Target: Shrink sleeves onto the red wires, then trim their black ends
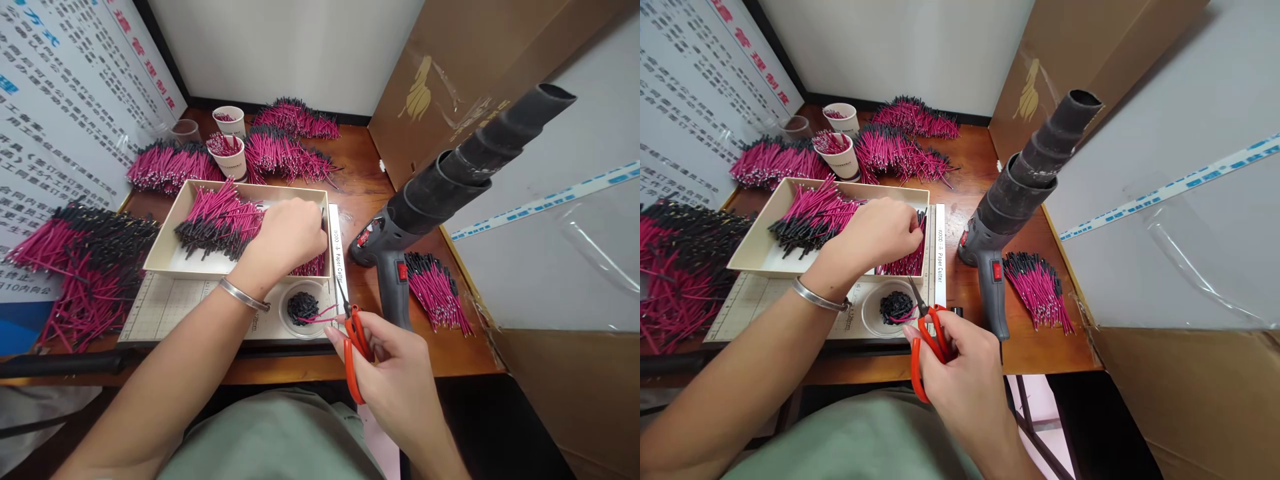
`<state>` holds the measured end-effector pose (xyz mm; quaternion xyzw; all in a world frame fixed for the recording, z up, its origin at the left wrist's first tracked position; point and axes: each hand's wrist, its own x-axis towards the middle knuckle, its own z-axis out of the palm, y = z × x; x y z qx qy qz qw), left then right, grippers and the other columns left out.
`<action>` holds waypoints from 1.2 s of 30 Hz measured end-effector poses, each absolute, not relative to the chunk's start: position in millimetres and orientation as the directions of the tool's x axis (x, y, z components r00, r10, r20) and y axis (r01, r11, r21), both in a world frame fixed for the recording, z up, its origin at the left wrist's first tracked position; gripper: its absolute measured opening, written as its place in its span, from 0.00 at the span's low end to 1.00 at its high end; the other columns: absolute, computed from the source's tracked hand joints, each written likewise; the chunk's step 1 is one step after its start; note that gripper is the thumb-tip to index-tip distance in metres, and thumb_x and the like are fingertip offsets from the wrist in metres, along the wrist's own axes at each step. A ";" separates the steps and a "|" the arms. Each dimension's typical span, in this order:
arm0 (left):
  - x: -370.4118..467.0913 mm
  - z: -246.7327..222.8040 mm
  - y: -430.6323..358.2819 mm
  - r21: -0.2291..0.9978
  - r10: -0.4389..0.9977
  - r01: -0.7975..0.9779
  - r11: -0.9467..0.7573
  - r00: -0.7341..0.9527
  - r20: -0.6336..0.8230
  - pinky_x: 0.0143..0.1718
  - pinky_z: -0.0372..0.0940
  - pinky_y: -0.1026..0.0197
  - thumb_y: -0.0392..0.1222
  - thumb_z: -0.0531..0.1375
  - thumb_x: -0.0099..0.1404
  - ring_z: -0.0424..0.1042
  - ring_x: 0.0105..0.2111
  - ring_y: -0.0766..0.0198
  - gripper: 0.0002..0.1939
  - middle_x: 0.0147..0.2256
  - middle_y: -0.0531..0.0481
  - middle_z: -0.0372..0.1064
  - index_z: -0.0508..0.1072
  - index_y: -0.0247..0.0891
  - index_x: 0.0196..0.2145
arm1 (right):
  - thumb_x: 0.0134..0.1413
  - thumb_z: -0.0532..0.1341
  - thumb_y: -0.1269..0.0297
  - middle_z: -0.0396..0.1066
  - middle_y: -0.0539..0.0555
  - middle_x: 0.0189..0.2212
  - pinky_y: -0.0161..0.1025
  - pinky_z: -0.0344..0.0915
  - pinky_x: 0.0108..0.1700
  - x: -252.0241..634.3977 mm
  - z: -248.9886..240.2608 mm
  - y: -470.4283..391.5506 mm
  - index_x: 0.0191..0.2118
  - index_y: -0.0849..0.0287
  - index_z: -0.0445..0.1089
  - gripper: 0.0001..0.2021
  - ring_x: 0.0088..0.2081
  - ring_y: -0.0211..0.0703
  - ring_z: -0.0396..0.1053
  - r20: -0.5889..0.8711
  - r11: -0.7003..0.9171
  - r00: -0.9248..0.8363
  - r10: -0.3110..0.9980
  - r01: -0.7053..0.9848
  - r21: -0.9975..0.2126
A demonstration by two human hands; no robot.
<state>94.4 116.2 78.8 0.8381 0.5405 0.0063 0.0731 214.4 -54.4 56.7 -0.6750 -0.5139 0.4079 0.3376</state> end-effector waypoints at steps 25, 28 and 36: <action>-6.7 70.7 23.1 0.273 0.543 0.471 -0.839 0.692 0.476 0.34 0.56 0.54 0.32 0.61 0.73 0.63 0.32 0.60 0.05 0.34 0.52 0.77 0.74 0.38 0.38 | 0.54 0.68 0.60 0.58 0.43 0.14 0.27 0.49 0.17 198.8 80.9 -29.0 0.26 0.59 0.74 0.10 0.16 0.27 0.52 -0.087 -0.111 0.195 0.977 0.115 -0.987; -1.7 70.3 21.5 0.314 0.588 0.501 -0.806 0.621 0.518 0.36 0.60 0.54 0.32 0.61 0.73 0.66 0.33 0.60 0.03 0.38 0.50 0.79 0.75 0.36 0.42 | 0.55 0.67 0.61 0.57 0.42 0.13 0.27 0.50 0.17 198.4 81.7 -29.5 0.27 0.59 0.74 0.10 0.16 0.27 0.52 -0.063 -0.087 0.199 0.978 0.115 -0.990; 19.5 67.6 14.6 0.415 0.632 0.480 -0.773 0.537 0.558 0.37 0.64 0.54 0.32 0.64 0.72 0.69 0.33 0.61 0.03 0.36 0.53 0.80 0.77 0.38 0.41 | 0.57 0.67 0.62 0.60 0.42 0.16 0.26 0.52 0.17 191.5 78.7 -30.6 0.28 0.58 0.75 0.08 0.16 0.26 0.54 -0.051 -0.063 0.157 0.986 0.074 -0.995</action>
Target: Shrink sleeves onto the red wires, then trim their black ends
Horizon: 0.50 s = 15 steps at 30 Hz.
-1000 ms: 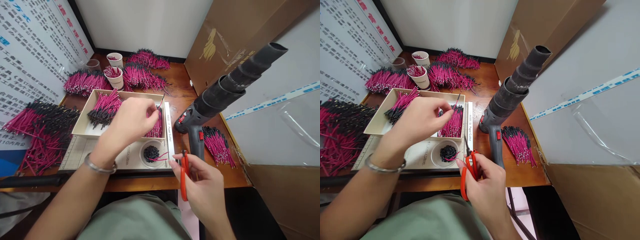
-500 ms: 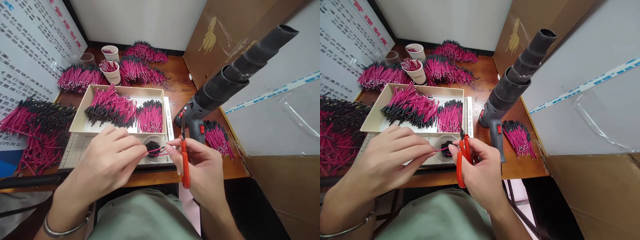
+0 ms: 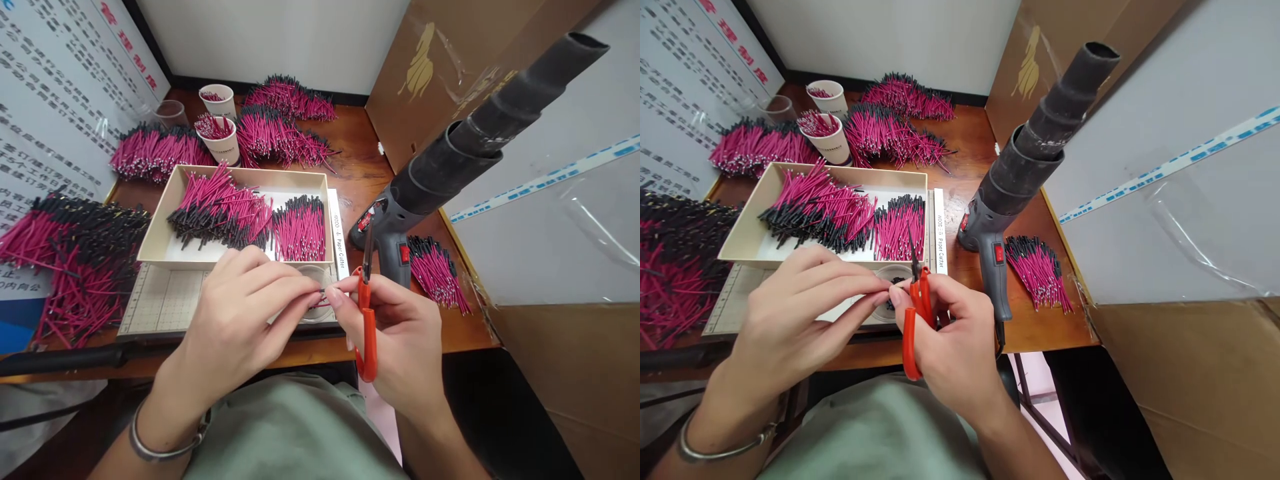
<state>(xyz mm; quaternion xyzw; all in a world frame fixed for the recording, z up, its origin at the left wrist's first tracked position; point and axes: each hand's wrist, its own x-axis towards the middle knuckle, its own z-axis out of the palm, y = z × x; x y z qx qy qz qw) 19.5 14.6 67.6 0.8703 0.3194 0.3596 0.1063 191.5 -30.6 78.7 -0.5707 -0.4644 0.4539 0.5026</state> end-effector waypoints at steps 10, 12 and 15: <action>9.9 60.0 16.1 0.560 0.698 0.423 -0.712 0.512 0.501 0.43 0.66 0.61 0.28 0.64 0.71 0.72 0.38 0.67 0.05 0.38 0.51 0.79 0.78 0.36 0.41 | 0.59 0.68 0.64 0.54 0.43 0.17 0.27 0.51 0.22 210.5 70.9 -56.9 0.22 0.60 0.62 0.18 0.21 0.26 0.47 0.323 0.216 0.037 0.946 0.671 -0.709; 9.6 58.2 15.8 0.574 0.699 0.414 -0.707 0.531 0.479 0.44 0.66 0.61 0.29 0.63 0.72 0.72 0.39 0.67 0.06 0.39 0.51 0.78 0.78 0.36 0.43 | 0.59 0.67 0.65 0.52 0.43 0.18 0.27 0.50 0.22 213.4 69.4 -60.5 0.23 0.60 0.61 0.18 0.22 0.27 0.46 0.324 0.222 0.009 0.946 0.708 -0.670; 10.1 56.4 15.6 0.573 0.692 0.408 -0.711 0.554 0.463 0.44 0.66 0.61 0.29 0.62 0.73 0.71 0.39 0.66 0.06 0.39 0.51 0.78 0.78 0.36 0.43 | 0.59 0.66 0.66 0.49 0.42 0.18 0.28 0.47 0.22 215.9 66.6 -62.8 0.23 0.59 0.57 0.19 0.22 0.27 0.44 0.306 0.237 -0.040 0.951 0.730 -0.641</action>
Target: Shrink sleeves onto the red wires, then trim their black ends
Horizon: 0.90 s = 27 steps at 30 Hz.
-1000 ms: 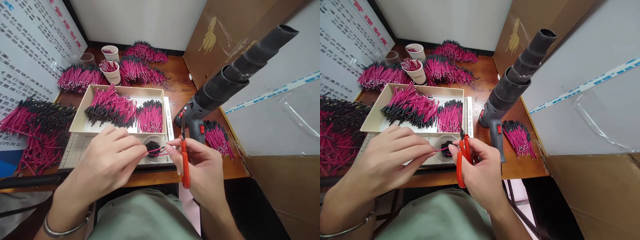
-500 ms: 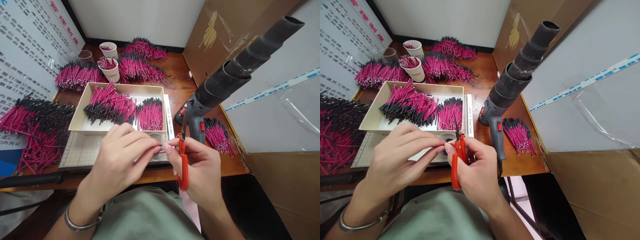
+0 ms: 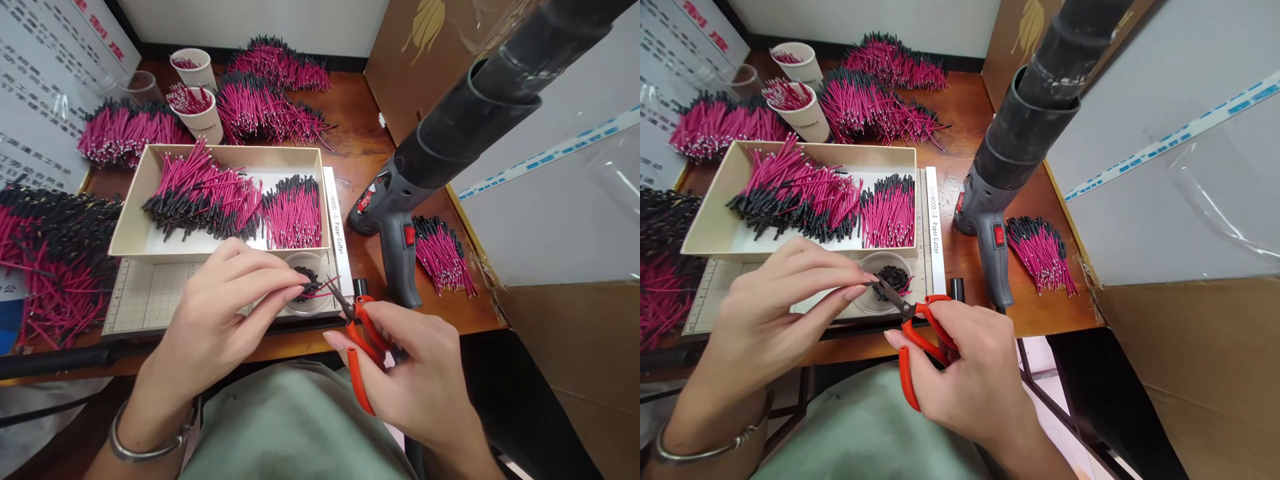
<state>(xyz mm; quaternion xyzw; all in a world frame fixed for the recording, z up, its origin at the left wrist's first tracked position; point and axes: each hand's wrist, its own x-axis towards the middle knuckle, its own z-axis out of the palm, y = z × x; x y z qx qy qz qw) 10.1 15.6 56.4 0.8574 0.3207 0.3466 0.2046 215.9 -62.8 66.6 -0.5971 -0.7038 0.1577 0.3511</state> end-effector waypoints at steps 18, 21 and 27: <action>6.7 57.4 15.6 0.609 0.708 0.396 -0.688 0.551 0.441 0.41 0.66 0.58 0.29 0.62 0.72 0.72 0.39 0.64 0.08 0.39 0.52 0.78 0.77 0.41 0.44 | 0.58 0.64 0.67 0.47 0.43 0.19 0.31 0.45 0.23 215.4 66.0 -62.0 0.23 0.59 0.50 0.21 0.23 0.28 0.42 0.238 0.223 -0.072 0.968 0.680 -0.698; 5.1 56.5 15.6 0.599 0.700 0.397 -0.695 0.564 0.438 0.42 0.66 0.58 0.29 0.62 0.73 0.72 0.40 0.64 0.08 0.39 0.52 0.77 0.76 0.41 0.44 | 0.57 0.65 0.68 0.46 0.43 0.19 0.30 0.45 0.23 213.8 66.5 -61.6 0.24 0.59 0.49 0.21 0.23 0.28 0.42 0.239 0.224 -0.070 0.968 0.667 -0.711; 2.8 54.8 15.3 0.590 0.687 0.388 -0.708 0.569 0.452 0.42 0.66 0.58 0.29 0.61 0.74 0.71 0.40 0.64 0.08 0.39 0.52 0.77 0.76 0.41 0.44 | 0.56 0.66 0.68 0.49 0.43 0.18 0.30 0.45 0.22 211.8 66.1 -60.2 0.24 0.58 0.50 0.22 0.22 0.28 0.42 0.257 0.242 -0.079 0.963 0.668 -0.704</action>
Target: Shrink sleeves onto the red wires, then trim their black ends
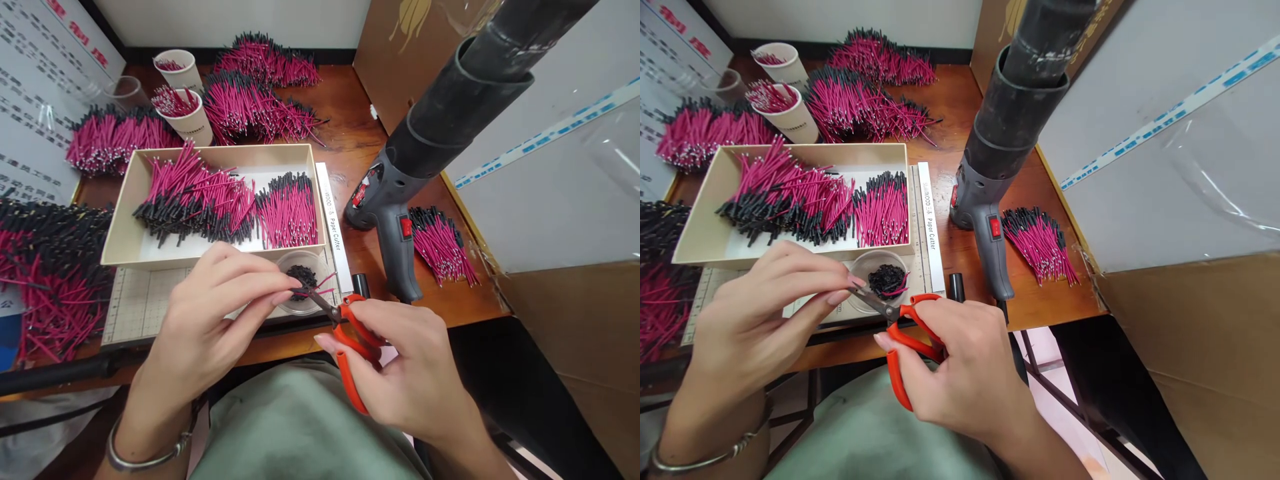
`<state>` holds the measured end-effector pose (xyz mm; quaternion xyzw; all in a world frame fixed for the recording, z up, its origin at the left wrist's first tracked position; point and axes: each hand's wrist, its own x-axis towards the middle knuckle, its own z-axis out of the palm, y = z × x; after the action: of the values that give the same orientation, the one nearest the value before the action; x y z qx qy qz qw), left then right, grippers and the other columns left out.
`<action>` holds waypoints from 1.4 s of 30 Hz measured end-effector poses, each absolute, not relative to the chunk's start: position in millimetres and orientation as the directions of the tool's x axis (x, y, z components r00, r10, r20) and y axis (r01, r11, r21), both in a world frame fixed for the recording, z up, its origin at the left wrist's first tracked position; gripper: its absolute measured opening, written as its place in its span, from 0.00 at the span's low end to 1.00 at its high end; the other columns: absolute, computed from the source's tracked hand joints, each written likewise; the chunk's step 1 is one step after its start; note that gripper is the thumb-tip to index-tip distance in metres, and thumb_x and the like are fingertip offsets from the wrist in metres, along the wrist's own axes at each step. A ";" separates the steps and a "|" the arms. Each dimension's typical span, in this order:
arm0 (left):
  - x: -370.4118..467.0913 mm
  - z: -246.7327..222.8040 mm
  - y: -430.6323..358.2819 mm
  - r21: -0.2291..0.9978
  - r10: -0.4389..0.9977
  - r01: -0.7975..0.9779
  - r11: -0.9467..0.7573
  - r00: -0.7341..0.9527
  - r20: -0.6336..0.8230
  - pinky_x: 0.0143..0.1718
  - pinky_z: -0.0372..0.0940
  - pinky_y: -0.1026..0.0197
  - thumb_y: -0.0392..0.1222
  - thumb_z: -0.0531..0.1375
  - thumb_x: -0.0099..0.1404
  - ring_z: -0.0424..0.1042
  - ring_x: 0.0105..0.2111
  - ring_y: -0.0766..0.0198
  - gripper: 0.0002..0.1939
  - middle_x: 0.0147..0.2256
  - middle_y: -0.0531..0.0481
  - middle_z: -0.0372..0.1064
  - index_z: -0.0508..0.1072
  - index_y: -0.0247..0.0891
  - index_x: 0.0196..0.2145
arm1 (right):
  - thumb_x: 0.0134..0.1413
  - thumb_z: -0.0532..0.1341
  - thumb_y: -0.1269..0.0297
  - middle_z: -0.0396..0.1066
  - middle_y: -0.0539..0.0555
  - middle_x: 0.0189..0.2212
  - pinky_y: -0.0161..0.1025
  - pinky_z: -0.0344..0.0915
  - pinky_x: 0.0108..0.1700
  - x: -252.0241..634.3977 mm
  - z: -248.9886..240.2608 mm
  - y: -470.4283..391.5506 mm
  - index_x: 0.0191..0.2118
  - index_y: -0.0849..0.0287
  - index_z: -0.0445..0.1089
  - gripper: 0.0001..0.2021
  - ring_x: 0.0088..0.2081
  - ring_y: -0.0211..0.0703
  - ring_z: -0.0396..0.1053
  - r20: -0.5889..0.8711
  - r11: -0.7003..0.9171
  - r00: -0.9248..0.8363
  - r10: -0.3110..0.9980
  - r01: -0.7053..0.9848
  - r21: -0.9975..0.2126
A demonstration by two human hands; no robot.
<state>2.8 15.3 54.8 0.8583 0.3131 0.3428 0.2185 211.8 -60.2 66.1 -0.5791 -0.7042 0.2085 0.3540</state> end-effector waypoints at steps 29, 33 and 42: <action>1.1 47.3 16.9 0.593 0.664 0.347 -0.726 0.580 0.473 0.40 0.66 0.57 0.26 0.61 0.72 0.71 0.38 0.63 0.11 0.39 0.51 0.79 0.76 0.41 0.44 | 0.60 0.65 0.66 0.46 0.43 0.19 0.31 0.45 0.23 211.6 66.5 -59.8 0.22 0.60 0.51 0.23 0.22 0.27 0.43 0.206 0.235 -0.122 0.971 0.652 -0.721; 1.6 46.4 17.6 0.600 0.662 0.335 -0.727 0.573 0.483 0.41 0.66 0.57 0.26 0.61 0.72 0.71 0.38 0.63 0.11 0.39 0.51 0.78 0.76 0.41 0.44 | 0.62 0.63 0.68 0.45 0.43 0.19 0.31 0.44 0.23 211.6 67.3 -59.6 0.22 0.60 0.49 0.23 0.22 0.27 0.42 0.201 0.228 -0.115 0.973 0.636 -0.737; 2.8 46.1 17.4 0.594 0.657 0.338 -0.730 0.586 0.474 0.41 0.66 0.57 0.26 0.60 0.73 0.71 0.38 0.64 0.10 0.38 0.52 0.78 0.74 0.40 0.44 | 0.58 0.66 0.67 0.45 0.43 0.20 0.30 0.43 0.23 213.7 68.3 -59.7 0.23 0.60 0.50 0.23 0.23 0.28 0.41 0.209 0.218 -0.088 0.974 0.618 -0.755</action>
<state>2.8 17.4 46.1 0.8611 0.2887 0.3517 0.2270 213.7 -59.7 68.3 -0.5733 -0.6943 0.2492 0.3566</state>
